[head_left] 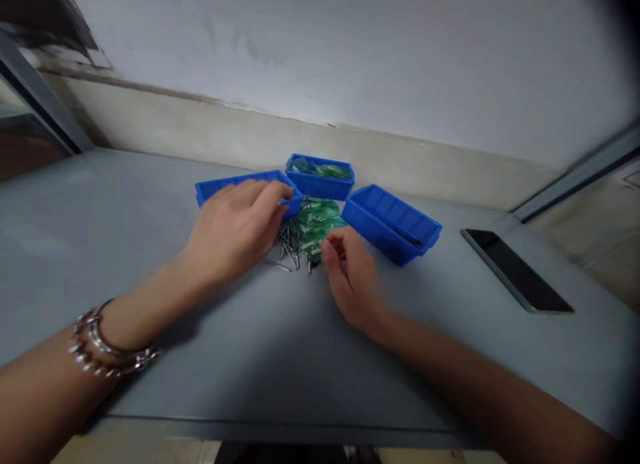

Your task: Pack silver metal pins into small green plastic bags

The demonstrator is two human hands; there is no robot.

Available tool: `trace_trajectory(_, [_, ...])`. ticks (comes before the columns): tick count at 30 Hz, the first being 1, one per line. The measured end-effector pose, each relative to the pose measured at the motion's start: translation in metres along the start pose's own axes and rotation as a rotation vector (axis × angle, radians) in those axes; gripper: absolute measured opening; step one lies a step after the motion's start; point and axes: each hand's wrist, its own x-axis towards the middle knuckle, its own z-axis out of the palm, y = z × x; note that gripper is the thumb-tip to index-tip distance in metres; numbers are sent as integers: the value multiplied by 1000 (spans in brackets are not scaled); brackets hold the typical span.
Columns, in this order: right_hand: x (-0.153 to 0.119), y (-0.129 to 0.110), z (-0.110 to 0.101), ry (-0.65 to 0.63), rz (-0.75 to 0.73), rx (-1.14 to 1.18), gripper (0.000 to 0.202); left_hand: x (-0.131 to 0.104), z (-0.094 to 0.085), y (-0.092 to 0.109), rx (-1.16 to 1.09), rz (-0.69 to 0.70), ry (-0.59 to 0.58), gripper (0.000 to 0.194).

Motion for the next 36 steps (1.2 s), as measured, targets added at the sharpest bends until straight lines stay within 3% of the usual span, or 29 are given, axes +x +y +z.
trace_trajectory(9, [-10,9,-3,-64,-63,-16,18,2,-11,-12,242,-360,-38,38])
trace_trajectory(18, [-11,9,-2,-105,-79,-22,20,-1,-11,-14,238,-384,-217,44])
trace_trajectory(27, [-11,9,-3,-138,-118,-30,21,2,-8,-18,167,-397,-400,39])
trace_trajectory(32, [-10,8,-3,-158,-123,-59,23,0,-6,-19,228,-352,-385,40])
trace_trajectory(36, [-10,7,-1,-166,-138,-61,23,1,-6,-17,271,-293,-278,34])
